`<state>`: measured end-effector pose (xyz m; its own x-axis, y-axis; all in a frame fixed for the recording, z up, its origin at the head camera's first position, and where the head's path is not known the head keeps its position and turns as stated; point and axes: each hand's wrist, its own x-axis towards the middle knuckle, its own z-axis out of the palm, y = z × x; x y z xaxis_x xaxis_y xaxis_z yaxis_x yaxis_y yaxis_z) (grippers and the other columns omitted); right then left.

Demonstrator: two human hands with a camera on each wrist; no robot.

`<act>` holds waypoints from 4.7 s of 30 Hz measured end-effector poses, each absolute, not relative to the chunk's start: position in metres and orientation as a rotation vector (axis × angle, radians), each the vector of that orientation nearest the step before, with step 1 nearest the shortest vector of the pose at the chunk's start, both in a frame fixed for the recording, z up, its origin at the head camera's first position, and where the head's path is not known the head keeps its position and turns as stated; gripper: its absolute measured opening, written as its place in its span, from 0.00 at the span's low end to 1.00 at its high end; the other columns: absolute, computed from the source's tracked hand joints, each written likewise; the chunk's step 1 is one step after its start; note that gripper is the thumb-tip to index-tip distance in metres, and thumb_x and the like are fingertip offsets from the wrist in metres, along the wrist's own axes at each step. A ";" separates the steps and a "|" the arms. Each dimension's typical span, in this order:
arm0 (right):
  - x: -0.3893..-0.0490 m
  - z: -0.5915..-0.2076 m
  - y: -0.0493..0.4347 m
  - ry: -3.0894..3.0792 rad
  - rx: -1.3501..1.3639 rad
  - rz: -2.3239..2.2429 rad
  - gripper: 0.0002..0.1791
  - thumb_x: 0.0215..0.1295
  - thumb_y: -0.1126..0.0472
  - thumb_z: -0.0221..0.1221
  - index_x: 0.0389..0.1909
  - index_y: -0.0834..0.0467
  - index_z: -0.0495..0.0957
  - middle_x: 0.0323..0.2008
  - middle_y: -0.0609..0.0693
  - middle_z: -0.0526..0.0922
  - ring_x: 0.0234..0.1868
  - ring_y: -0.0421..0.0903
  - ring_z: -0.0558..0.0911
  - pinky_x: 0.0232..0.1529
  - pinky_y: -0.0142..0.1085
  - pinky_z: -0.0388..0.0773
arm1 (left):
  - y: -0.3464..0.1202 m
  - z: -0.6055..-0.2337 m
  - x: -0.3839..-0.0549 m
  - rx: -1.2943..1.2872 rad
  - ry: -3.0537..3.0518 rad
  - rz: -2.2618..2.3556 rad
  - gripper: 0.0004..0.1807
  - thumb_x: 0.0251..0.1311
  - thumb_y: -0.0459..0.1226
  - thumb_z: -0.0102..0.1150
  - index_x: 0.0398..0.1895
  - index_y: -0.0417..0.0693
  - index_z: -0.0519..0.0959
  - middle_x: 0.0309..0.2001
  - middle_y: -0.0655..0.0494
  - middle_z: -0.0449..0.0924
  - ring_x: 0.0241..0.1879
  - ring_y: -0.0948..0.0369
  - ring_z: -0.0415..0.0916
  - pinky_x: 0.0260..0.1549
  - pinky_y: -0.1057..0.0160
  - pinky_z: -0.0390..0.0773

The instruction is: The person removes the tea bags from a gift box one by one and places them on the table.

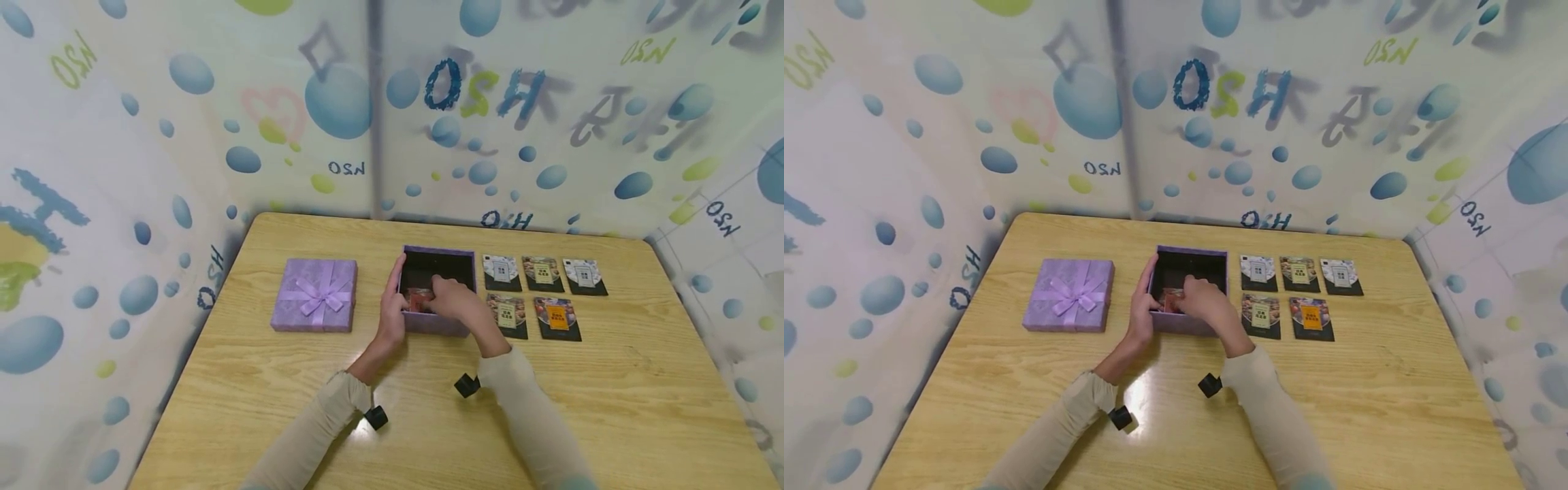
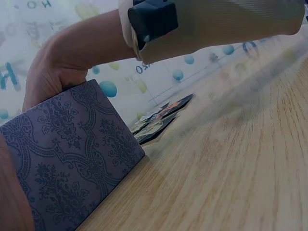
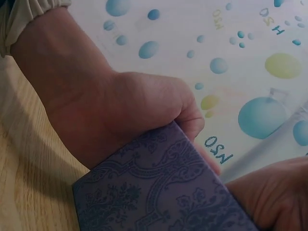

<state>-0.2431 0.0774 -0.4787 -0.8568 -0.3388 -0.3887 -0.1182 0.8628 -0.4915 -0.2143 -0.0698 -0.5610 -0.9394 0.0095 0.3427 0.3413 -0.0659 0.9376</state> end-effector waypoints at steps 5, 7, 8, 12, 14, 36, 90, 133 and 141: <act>-0.248 -0.484 0.079 2.546 -0.342 -0.649 0.31 0.71 0.51 0.65 0.63 0.68 0.71 0.41 0.58 0.81 0.35 0.53 0.80 0.38 0.45 0.75 | -0.069 -0.555 -0.212 -0.376 -1.986 -2.128 0.46 0.54 0.20 0.29 0.84 0.40 0.53 0.83 0.44 0.51 0.63 0.42 0.60 0.36 0.65 0.63; -0.248 -0.486 0.080 2.536 -0.355 -0.699 0.32 0.69 0.51 0.66 0.64 0.69 0.70 0.43 0.59 0.81 0.37 0.53 0.80 0.40 0.46 0.76 | -0.069 -0.552 -0.211 -0.369 -1.982 -2.134 0.46 0.53 0.20 0.29 0.83 0.37 0.53 0.83 0.43 0.51 0.66 0.41 0.58 0.41 0.60 0.64; -0.249 -0.487 0.080 2.530 -0.364 -0.726 0.33 0.69 0.51 0.66 0.64 0.69 0.69 0.43 0.59 0.81 0.38 0.53 0.80 0.41 0.46 0.76 | -0.068 -0.551 -0.211 -0.365 -1.983 -2.132 0.46 0.53 0.20 0.30 0.83 0.37 0.53 0.83 0.43 0.51 0.66 0.41 0.59 0.46 0.56 0.64; -0.249 -0.489 0.081 2.499 -0.387 -0.827 0.36 0.69 0.50 0.67 0.65 0.69 0.67 0.46 0.60 0.81 0.40 0.52 0.79 0.43 0.44 0.75 | -0.069 -0.555 -0.211 -0.357 -1.994 -2.104 0.47 0.54 0.22 0.30 0.84 0.43 0.54 0.83 0.48 0.51 0.77 0.49 0.51 0.53 0.47 0.61; -0.250 -0.489 0.081 2.494 -0.388 -0.869 0.36 0.70 0.52 0.66 0.67 0.70 0.65 0.47 0.62 0.81 0.41 0.53 0.79 0.44 0.45 0.75 | -0.070 -0.558 -0.212 -0.354 -2.008 -2.089 0.47 0.54 0.24 0.31 0.84 0.47 0.54 0.83 0.51 0.52 0.78 0.52 0.51 0.54 0.48 0.62; -0.249 -0.492 0.079 2.470 -0.490 -1.238 0.21 0.72 0.68 0.62 0.63 0.67 0.76 0.47 0.60 0.87 0.44 0.51 0.85 0.46 0.44 0.82 | -0.078 -0.519 -0.193 -0.335 -2.029 -2.186 0.47 0.51 0.20 0.32 0.82 0.35 0.53 0.83 0.40 0.47 0.68 0.35 0.57 0.39 0.59 0.69; -0.246 -0.469 0.108 2.378 -0.286 -1.709 0.26 0.76 0.62 0.60 0.71 0.61 0.70 0.58 0.62 0.84 0.54 0.55 0.85 0.45 0.37 0.79 | -0.068 -0.561 -0.213 -0.305 -1.976 -2.209 0.51 0.50 0.26 0.32 0.85 0.56 0.54 0.83 0.58 0.53 0.80 0.59 0.49 0.65 0.60 0.58; -0.229 -0.461 0.131 2.502 -0.255 -1.782 0.27 0.76 0.65 0.59 0.74 0.64 0.70 0.38 0.67 0.86 0.32 0.45 0.73 0.37 0.36 0.67 | -0.066 -0.556 -0.211 -0.301 -2.027 -2.043 0.48 0.52 0.22 0.31 0.84 0.45 0.56 0.83 0.51 0.53 0.81 0.56 0.46 0.64 0.54 0.57; -0.230 -0.473 0.145 2.512 -0.250 -1.793 0.29 0.77 0.61 0.59 0.76 0.60 0.68 0.43 0.63 0.87 0.37 0.45 0.77 0.43 0.32 0.73 | -0.068 -0.564 -0.213 -0.347 -2.014 -2.038 0.48 0.52 0.25 0.32 0.84 0.48 0.56 0.83 0.54 0.54 0.82 0.58 0.46 0.65 0.61 0.57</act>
